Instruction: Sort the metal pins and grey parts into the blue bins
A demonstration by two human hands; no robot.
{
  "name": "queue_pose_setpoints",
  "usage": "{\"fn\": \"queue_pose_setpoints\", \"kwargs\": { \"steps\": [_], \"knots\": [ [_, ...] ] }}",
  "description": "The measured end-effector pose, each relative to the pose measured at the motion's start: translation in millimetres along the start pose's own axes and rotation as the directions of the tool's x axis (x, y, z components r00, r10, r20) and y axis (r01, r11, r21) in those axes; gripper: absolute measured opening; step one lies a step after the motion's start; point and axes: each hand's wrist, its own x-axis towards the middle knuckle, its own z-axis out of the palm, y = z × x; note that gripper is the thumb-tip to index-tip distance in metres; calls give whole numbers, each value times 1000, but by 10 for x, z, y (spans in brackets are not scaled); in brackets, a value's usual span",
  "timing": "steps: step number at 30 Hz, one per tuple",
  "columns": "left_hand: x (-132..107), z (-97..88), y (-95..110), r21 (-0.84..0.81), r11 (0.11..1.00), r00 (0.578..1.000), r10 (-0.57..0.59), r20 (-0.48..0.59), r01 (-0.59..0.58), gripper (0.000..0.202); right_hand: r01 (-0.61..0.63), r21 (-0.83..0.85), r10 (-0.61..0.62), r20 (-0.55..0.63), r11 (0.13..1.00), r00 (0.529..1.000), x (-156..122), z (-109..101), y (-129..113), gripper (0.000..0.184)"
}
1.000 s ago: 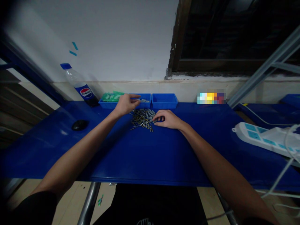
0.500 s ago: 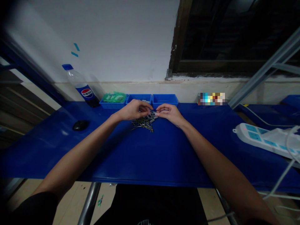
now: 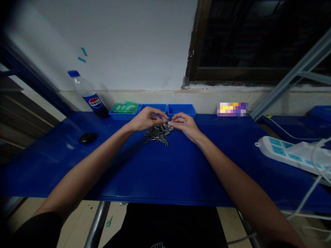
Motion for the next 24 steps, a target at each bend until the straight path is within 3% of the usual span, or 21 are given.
{"fn": "queue_pose_setpoints", "kwargs": {
  "steps": [3,5,8,10,12,15,19,24],
  "knots": [
    [21,-48,-89,-7,996,985,-86,-153,86,26,54,-136,-57,-24,989,998,30,-32,75,37],
    [35,-80,-157,11,989,952,-137,-273,146,28,107,-296,-116,-15,949,993,42,-61,124,31],
    [47,-122,-218,36,974,883,-188,-429,225,34,205,-557,-188,88,805,978,25,-85,150,21],
    [44,-139,-218,30,964,855,-220,-469,264,41,282,-664,-207,191,693,959,-1,-84,136,15],
    [33,-144,-193,23,960,853,-237,-465,279,47,364,-699,-224,287,616,931,-23,-79,115,10],
    [19,-129,-150,62,965,889,-207,-408,253,44,430,-699,-246,354,570,902,-34,-84,93,10],
    [30,-92,-132,186,965,945,-124,-303,186,30,399,-711,-195,355,579,914,-24,-121,84,14],
    [42,-72,-117,273,955,969,-52,-242,119,26,367,-729,-153,345,578,926,-4,-170,105,15]
  ]
}}
